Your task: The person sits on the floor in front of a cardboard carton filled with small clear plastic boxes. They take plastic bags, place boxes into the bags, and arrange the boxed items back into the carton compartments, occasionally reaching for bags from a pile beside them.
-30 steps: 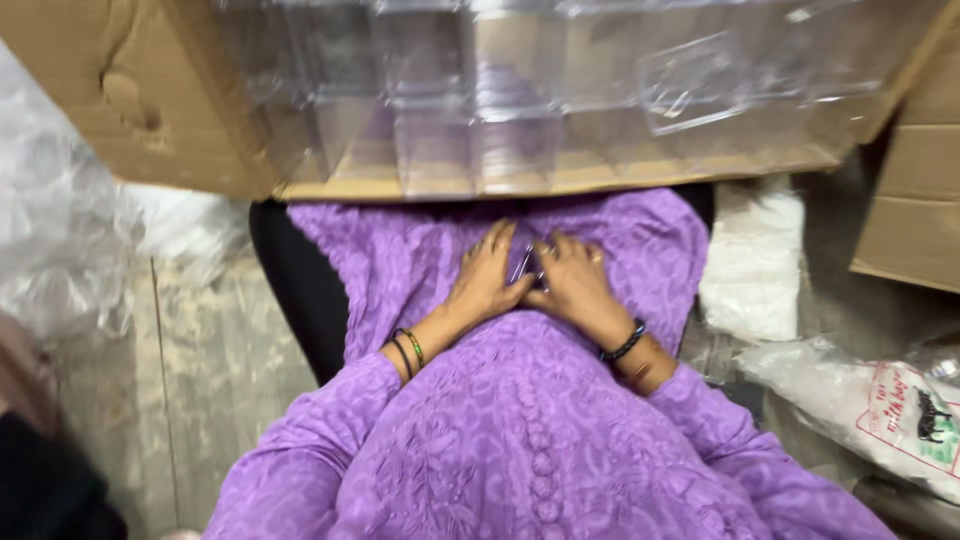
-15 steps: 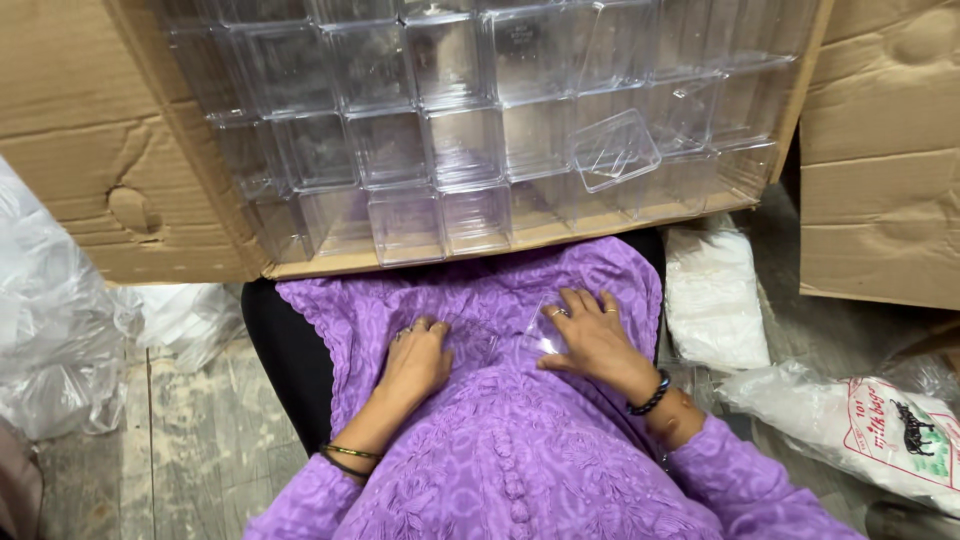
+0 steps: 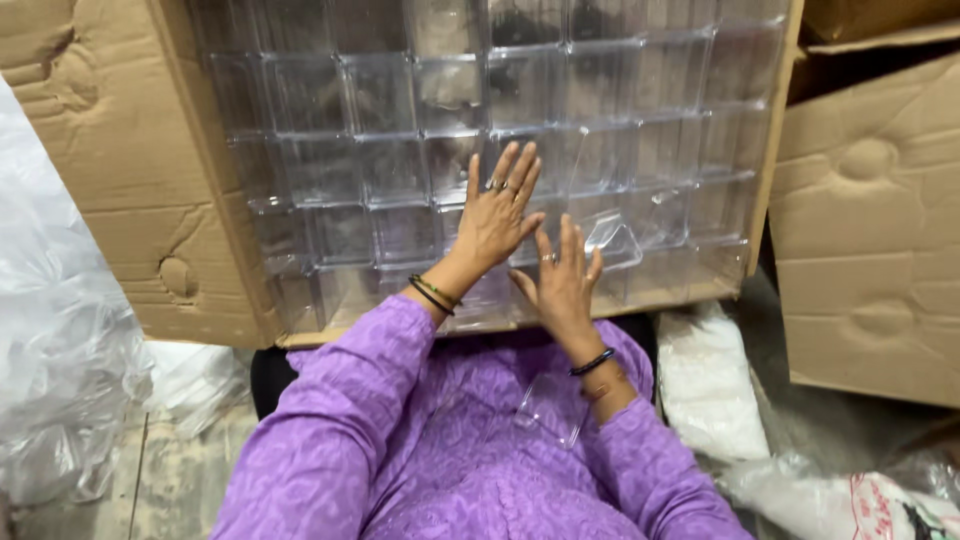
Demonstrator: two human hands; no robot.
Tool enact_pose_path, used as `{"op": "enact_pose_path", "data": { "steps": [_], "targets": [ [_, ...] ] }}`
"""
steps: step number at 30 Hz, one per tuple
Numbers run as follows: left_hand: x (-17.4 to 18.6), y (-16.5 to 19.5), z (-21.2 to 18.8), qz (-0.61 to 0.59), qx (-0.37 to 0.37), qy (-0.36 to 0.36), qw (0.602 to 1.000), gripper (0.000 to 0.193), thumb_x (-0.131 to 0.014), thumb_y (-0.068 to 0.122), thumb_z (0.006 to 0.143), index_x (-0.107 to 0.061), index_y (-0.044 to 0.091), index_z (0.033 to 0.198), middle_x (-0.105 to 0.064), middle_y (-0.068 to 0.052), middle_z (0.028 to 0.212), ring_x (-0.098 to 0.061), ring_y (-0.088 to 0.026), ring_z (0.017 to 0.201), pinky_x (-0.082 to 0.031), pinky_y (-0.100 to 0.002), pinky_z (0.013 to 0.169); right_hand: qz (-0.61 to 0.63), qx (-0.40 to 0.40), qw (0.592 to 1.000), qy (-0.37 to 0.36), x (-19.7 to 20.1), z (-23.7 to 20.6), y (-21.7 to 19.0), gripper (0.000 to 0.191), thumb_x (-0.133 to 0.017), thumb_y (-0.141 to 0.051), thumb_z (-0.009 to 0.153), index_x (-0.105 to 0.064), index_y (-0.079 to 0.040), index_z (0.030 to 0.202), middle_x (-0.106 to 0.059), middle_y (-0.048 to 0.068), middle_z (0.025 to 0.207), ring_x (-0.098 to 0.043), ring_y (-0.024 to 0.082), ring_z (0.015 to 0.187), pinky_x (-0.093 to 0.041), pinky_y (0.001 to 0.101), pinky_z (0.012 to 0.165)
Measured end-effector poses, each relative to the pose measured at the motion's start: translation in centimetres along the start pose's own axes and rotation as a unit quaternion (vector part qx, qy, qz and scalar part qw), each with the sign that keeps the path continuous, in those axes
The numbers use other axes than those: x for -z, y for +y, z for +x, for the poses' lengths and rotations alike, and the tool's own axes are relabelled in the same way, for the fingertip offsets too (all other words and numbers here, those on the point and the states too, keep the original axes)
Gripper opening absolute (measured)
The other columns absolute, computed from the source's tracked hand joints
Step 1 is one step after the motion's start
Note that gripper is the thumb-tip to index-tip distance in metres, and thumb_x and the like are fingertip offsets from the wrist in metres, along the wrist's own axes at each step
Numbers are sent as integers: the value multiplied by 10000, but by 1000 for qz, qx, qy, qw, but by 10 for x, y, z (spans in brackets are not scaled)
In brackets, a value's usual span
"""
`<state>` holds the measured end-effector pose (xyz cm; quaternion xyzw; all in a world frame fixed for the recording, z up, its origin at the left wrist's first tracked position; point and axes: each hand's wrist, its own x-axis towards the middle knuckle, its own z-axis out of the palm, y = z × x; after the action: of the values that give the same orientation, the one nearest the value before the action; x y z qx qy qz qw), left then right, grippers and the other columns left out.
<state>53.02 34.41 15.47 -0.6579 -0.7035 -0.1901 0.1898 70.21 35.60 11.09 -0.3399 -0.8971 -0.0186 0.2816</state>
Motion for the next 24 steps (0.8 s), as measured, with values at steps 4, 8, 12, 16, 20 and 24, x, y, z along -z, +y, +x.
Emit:
{"op": "enact_pose_path", "data": {
  "steps": [4, 8, 12, 16, 20, 24],
  "targets": [
    [-7, 0, -5, 17, 1, 12, 1000, 791, -501, 562, 1026, -314, 74, 1621, -124, -55, 1734, -54, -236, 1605, 33, -664, 1232, 22, 32, 999, 27, -4, -5, 5, 839, -782, -469, 853, -428, -132, 1535, -301, 248, 1608, -324, 413, 1477, -220, 610, 1148],
    [0, -14, 37, 2, -3, 65, 998, 774, -442, 588, 1059, -373, 32, 1594, -193, -96, 1717, -81, -243, 1589, 52, -674, 1208, 58, 37, 998, 12, 2, -2, 10, 798, -765, -465, 863, -453, -112, 1506, -298, 255, 1606, -316, 424, 1478, -219, 604, 1150],
    [10, -30, 75, 53, 87, -55, 993, 888, -442, 679, 999, -436, -67, 1481, -356, -196, 1609, -185, -270, 1559, 64, -697, 1156, 77, 38, 996, 12, 14, 1, 7, 729, -790, -422, 839, -530, -74, 1425, -344, 264, 1567, -353, 427, 1446, -250, 597, 1131],
    [19, -37, 80, -52, 69, 137, 987, 633, -508, 566, 1056, -594, -16, 1291, -527, -193, 1510, -417, -320, 1459, -127, -661, 1188, 126, 18, 991, 47, 33, -5, 16, 632, -817, -330, 846, -579, -52, 1362, -435, 255, 1510, -431, 413, 1395, -337, 546, 1129],
    [17, -65, 93, -126, 244, 178, 945, 663, -669, 557, 940, -637, -40, 1226, -632, -219, 1238, -611, -399, 1148, -447, -545, 973, 144, -30, 988, 42, 52, -29, 26, 571, -820, -301, 853, -600, -73, 1328, -490, 209, 1471, -485, 375, 1353, -380, 534, 1101],
    [-6, -100, 116, -140, 290, 66, 944, 313, -734, 342, 788, -704, 33, 824, -710, -227, 936, -695, -422, 878, -552, -513, 765, 87, -34, 994, 55, 57, -38, 32, 650, -834, -290, 782, -597, -61, 1342, -405, 257, 1491, -425, 440, 1349, -352, 595, 1082]
  ]
}}
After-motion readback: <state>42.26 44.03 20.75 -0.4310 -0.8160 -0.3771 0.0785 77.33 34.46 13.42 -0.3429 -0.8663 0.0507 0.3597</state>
